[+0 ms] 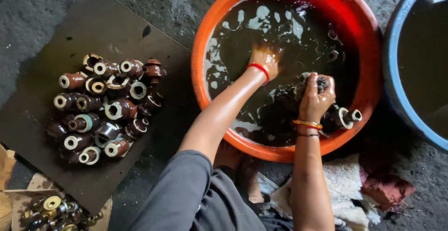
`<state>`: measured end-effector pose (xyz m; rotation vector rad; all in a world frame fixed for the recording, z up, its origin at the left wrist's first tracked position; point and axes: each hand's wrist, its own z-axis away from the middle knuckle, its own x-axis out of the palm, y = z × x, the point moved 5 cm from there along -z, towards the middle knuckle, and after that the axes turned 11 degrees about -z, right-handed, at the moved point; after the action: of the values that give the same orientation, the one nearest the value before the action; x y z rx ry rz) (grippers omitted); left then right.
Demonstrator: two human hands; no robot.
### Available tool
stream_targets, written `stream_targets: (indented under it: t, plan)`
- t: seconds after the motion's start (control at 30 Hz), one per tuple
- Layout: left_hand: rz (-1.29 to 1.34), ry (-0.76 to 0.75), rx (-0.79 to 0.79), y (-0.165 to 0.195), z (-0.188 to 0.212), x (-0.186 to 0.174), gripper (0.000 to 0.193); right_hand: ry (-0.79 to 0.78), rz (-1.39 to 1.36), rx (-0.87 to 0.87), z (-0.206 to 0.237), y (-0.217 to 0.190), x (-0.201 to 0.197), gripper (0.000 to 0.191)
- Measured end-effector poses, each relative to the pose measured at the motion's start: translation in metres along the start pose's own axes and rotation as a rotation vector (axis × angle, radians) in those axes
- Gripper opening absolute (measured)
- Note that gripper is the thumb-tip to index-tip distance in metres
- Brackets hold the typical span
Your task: The person washes small brown ceramic parts by hand in a red basin filled with water. They pick up each part, rub it between their hands, rinse it, and place it on a cardboard sheet to the left. The process is repeated for multiple parts.
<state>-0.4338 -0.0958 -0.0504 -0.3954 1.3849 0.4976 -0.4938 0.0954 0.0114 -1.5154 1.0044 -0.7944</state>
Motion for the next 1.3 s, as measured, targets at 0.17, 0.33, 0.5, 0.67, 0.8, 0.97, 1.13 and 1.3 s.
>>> stream_targets:
  t: [0.17,0.33,0.5,0.67,0.8,0.97,1.13,1.3]
  plan:
    - [0.169,-0.133,0.08,-0.029,0.016,0.016,0.056,-0.067,0.177,-0.082,0.005,-0.014,0.003,0.022]
    - [0.172,-0.183,0.214,-0.056,0.033,0.004,0.079,-0.088,0.307,-0.032,0.013,-0.027,0.009,0.029]
    - [0.298,-0.021,0.223,-0.065,0.061,-0.018,0.067,-0.156,0.514,-0.092,0.021,-0.048,0.027,0.031]
    - [0.53,0.397,0.176,-0.085,0.075,-0.056,0.043,-0.298,0.542,-0.288,0.033,-0.064,0.052,0.033]
    - [1.823,-0.166,0.025,-0.092,0.085,-0.045,0.036,-0.457,0.673,-0.478,0.046,-0.071,0.075,0.045]
    - [2.224,-0.292,0.091,-0.057,0.093,-0.028,0.064,-0.448,0.33,-0.07,0.043,-0.07,0.077,0.039]
    - [2.199,-0.17,-0.335,-0.032,0.074,0.023,0.063,-0.285,0.067,-0.295,0.051,-0.105,0.079,0.033]
    - [2.482,-0.17,-0.046,-0.006,0.063,0.037,0.039,-0.302,0.545,-0.547,0.062,-0.114,0.12,0.03]
